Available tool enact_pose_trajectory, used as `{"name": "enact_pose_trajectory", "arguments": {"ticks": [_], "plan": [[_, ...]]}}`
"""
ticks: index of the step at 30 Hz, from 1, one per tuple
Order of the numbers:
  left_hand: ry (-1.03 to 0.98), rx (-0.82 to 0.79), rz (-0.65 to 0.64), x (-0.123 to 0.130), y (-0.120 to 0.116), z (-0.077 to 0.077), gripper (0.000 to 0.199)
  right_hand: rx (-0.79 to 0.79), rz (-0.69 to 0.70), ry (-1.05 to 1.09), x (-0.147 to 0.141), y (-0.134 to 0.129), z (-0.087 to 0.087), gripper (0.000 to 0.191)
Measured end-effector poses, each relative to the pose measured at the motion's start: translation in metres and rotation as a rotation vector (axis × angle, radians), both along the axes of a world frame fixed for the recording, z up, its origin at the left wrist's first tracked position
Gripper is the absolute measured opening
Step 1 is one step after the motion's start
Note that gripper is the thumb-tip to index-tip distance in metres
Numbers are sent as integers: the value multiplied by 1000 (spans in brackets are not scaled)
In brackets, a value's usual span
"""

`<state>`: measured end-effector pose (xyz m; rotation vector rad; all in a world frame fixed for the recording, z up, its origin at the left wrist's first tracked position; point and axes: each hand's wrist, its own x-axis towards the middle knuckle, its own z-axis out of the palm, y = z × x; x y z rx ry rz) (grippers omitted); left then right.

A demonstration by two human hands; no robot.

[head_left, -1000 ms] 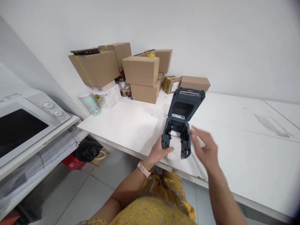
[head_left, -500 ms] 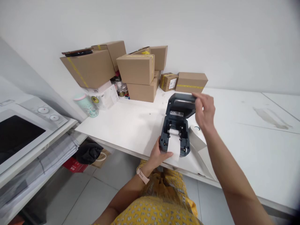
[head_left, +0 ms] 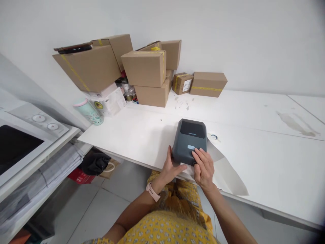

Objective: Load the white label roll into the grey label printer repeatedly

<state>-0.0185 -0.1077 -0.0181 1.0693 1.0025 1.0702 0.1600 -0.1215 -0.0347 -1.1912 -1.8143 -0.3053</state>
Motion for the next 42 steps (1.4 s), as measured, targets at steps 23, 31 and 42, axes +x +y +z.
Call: {"name": "enact_pose_trajectory", "arguments": {"ticks": [23, 31, 42], "plan": [[243, -80, 196, -9, -11, 18, 47, -175, 48, 465, -9, -12, 27, 46], [124, -294, -89, 16, -22, 24, 42, -178, 60, 503, -7, -13, 30, 42], [227, -90, -36, 14, -31, -3, 46, -244, -145, 79, -10, 2, 53, 33]]}}
